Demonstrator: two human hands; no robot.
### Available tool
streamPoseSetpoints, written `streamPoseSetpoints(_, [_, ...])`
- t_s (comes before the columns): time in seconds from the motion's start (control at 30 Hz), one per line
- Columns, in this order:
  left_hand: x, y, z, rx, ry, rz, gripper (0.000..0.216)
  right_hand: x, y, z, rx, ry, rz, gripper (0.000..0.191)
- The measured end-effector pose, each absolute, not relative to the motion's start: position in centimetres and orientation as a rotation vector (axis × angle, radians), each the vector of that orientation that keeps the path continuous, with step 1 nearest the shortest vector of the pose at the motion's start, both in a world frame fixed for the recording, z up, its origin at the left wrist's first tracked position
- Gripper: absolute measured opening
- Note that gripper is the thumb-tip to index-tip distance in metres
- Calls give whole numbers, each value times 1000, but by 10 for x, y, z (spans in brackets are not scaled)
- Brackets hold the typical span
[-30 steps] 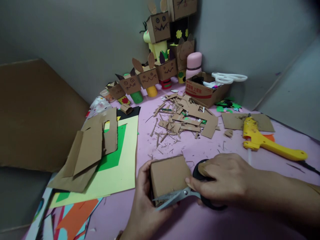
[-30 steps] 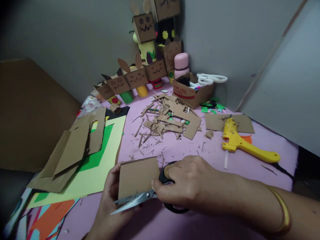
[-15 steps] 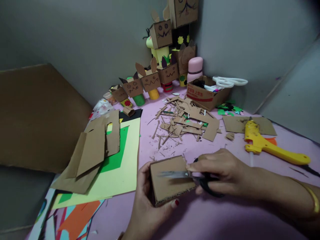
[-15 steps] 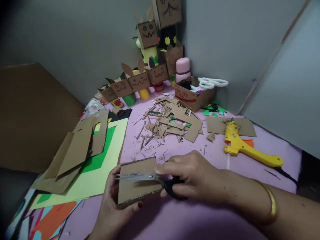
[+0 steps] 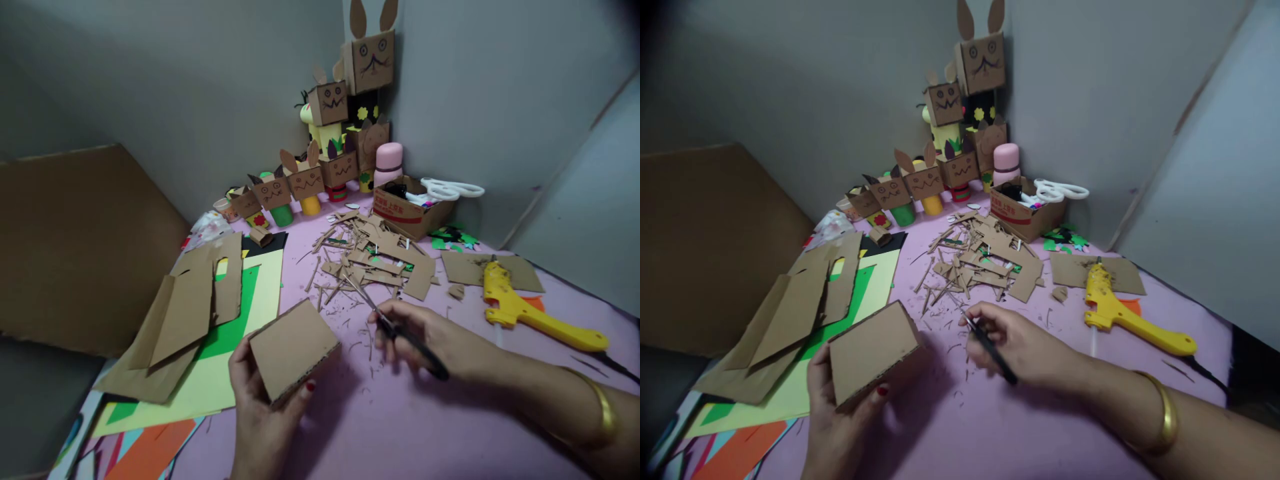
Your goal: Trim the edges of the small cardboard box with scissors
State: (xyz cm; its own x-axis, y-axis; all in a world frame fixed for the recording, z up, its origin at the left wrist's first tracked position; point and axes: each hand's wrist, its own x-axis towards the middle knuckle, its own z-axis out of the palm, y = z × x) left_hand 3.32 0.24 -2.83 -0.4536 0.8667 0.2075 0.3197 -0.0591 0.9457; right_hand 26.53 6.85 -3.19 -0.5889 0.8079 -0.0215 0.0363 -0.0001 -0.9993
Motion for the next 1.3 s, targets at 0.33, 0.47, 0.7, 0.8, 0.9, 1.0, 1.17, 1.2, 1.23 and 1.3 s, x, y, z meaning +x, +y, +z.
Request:
streamPoseSetpoints(0.33, [36,3,-29,1264,1637,1523,79,261,61,-32,-771,-2233,998,48])
streamPoseSetpoints(0.47, [37,4,-29,1250,1547,1489,78,268,62,-25,-727,-2455,706,40])
streamPoseSetpoints(0.7, [31,4,-40,1474,1505,1449,78,268,62,-30,-686,-2387,879,38])
streamPoseSetpoints(0.8, [25,3,-43,1723,1462,1546,78,264,64,-37,-761,-2134,1086,47])
streamPoseSetpoints(0.9, [20,7,-40,1755,1463,1575,78,262,71,-43,-968,-2131,792,39])
streamPoseSetpoints(1.0, [18,17,-34,1553,1606,1469,74,261,79,-49,-1064,-2137,581,35])
streamPoseSetpoints(1.17, [11,36,-33,1483,1651,1308,76,263,84,-53,-1094,-2143,302,40])
streamPoseSetpoints(1.2, [9,37,-33,1496,1661,1287,77,264,85,-53,-1079,-2145,246,42])
streamPoseSetpoints(1.23, [7,36,-33,1511,1680,1281,80,264,85,-53,-1061,-2145,191,43])
streamPoseSetpoints(1.3, [5,33,-30,1563,1739,1317,86,264,85,-54,-1021,-2135,82,46])
